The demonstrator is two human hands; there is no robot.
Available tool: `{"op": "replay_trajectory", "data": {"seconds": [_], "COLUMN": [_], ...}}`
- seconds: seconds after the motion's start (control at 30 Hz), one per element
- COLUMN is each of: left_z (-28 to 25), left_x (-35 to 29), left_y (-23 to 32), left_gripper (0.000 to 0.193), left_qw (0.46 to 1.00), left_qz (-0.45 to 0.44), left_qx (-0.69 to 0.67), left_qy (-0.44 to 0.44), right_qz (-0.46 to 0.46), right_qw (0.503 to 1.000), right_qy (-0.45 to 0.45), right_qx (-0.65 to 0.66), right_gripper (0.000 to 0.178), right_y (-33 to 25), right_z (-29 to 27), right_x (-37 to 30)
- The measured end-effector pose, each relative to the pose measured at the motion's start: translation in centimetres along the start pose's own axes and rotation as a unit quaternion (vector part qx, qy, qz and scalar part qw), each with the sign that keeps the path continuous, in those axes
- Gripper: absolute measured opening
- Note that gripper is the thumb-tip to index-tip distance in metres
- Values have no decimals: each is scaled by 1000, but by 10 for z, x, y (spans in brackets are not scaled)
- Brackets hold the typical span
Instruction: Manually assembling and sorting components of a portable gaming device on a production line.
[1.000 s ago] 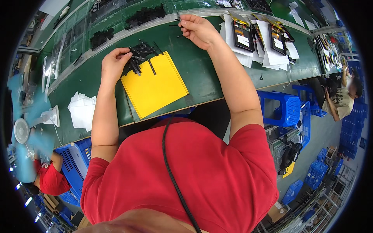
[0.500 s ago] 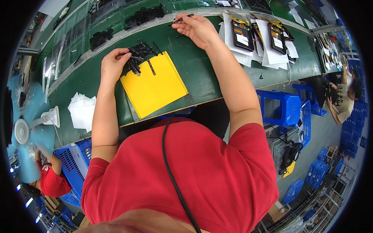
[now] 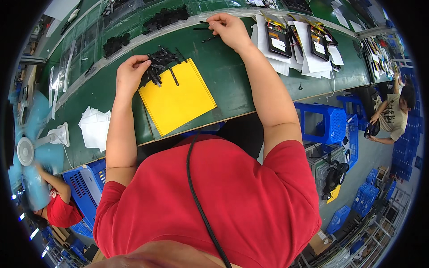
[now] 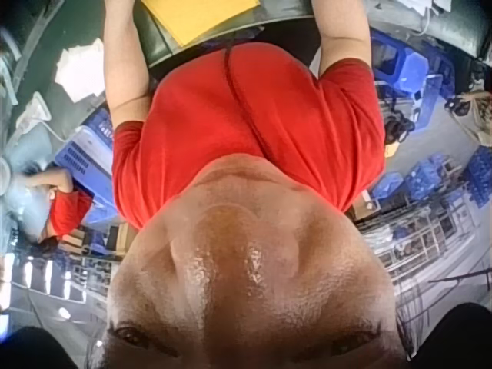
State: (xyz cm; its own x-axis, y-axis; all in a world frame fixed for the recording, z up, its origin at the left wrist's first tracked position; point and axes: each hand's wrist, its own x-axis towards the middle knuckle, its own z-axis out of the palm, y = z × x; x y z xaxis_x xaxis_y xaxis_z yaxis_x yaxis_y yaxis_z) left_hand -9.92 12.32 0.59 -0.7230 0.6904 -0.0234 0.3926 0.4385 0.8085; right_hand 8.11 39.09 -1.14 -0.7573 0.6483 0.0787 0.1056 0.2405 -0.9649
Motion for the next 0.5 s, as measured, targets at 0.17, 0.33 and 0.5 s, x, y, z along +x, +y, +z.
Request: {"op": "replay_trajectory", "data": {"seconds": [0.17, 0.33, 0.5], "left_z": [0, 0, -2], "left_x": [0, 0, 2], "left_y": [-1, -5, -9], "left_gripper": [22, 21, 20], "left_qw": [1000, 1000, 1000], "left_qz": [7, 23, 27], "left_qx": [-6, -4, -6], "left_qy": [2, 1, 8], "right_qz": [-89, -199, -186], "right_qw": [971, 900, 903], "right_qy": [5, 5, -40], "right_qx": [-224, -389, -385], "right_gripper": [21, 29, 65], "right_y": [-3, 2, 1], "right_z": [6, 0, -14], "right_x": [-1, 3, -3]}}
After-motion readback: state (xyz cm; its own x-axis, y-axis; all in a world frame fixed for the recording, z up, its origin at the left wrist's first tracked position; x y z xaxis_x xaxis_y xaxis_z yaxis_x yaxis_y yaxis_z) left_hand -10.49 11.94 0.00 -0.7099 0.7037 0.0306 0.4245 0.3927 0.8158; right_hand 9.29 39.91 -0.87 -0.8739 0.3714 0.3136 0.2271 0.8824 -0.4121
